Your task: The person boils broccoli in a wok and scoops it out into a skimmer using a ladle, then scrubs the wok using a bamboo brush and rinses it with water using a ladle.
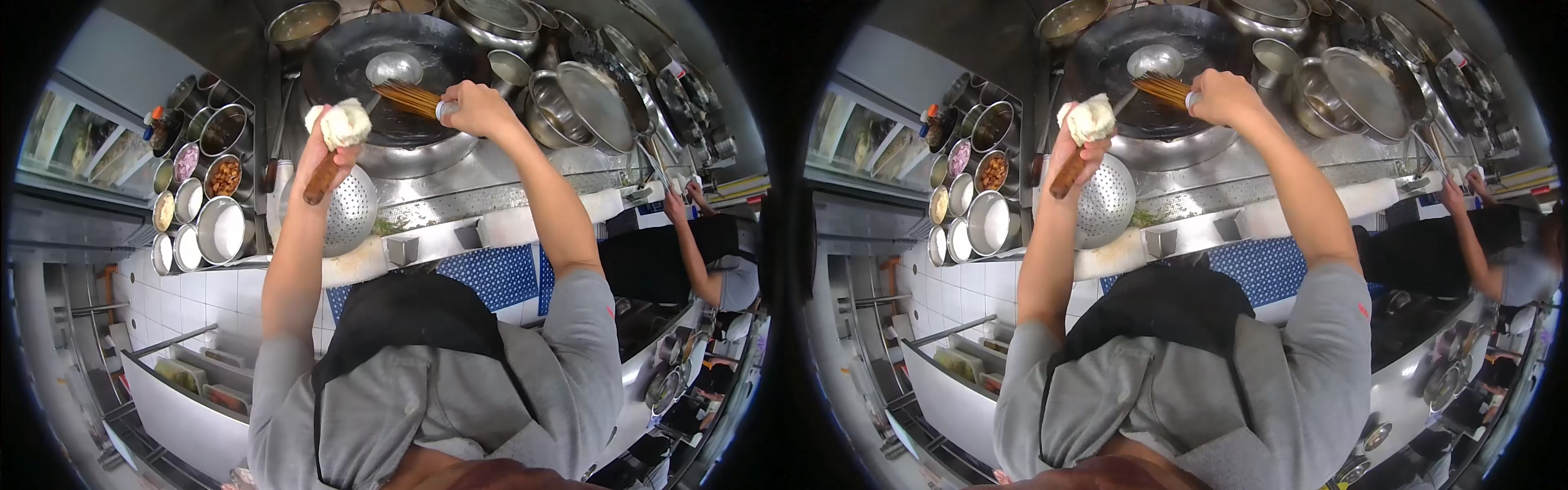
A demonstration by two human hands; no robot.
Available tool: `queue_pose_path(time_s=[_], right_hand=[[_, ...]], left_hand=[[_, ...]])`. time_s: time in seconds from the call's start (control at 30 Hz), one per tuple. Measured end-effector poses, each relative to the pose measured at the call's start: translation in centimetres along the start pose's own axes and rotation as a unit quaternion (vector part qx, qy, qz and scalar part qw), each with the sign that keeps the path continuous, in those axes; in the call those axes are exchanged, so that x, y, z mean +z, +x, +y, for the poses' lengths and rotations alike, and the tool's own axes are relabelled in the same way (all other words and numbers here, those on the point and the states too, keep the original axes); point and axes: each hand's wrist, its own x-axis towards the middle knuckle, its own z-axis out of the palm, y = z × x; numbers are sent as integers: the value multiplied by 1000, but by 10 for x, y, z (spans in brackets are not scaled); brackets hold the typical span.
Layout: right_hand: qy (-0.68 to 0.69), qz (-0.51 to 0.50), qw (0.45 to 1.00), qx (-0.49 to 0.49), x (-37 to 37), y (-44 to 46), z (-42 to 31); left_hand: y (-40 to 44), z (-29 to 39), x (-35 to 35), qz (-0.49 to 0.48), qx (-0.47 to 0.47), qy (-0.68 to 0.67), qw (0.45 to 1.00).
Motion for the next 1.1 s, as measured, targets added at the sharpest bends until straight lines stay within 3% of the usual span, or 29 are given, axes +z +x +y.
queue_pose_path(time_s=[0.07, 0.13, 0.17, 0.27, 0.3, 0.4, 0.43, 0.57, 0.6, 0.67, 0.77, 0.8, 0.9, 1.0, 1.03, 1.1], right_hand=[[14, -11, 999, 27, 9, 11, 18], [-63, 43, 995, 62, 21, 26, 31], [-93, 44, 993, 53, 24, 31, 31], [-123, 20, 992, 17, 29, 20, 18], [-102, 1, 995, -6, 24, 15, 16], [-51, 20, 998, -28, -10, -14, -2], [-46, 41, 998, -22, -19, -27, -14], [23, 90, 993, -67, 15, -13, -9], [43, 91, 992, -75, 30, 5, 0], [47, 81, 995, 21, 30, 30, 4], [41, 56, 995, -67, 26, 7, -6], [73, 37, 995, -53, 27, 2, -7], [-2, 94, 995, 35, 23, 27, 9], [70, 99, 993, 3, 3, 5, -7], [69, 72, 995, -11, 4, -5, -19], [70, 72, 994, -48, 33, 1, -10]], left_hand=[[0, 4, 7, 27, 14, 7, 1000], [-5, 6, 13, 58, 21, 141, 988], [-5, 0, 23, 205, 53, 258, 943], [-8, -10, 47, 248, 26, 560, 790], [-8, -3, 49, 217, -32, 621, 753], [4, -3, 12, 142, 38, 741, 655], [-1, -4, 25, 163, 14, 766, 622], [-4, -12, 46, 164, -42, 902, 396], [-6, -14, 44, 149, -54, 915, 371], [-5, -16, 37, 124, -68, 937, 319], [-10, -11, 35, 101, -59, 942, 314], [-13, -12, 36, 99, -59, 942, 316], [-13, -10, 43, 119, -72, 935, 327], [-10, -2, 27, 69, -18, 729, 681], [-10, 4, 35, 134, -77, 663, 732], [-19, -4, 48, 209, -40, 467, 858]])
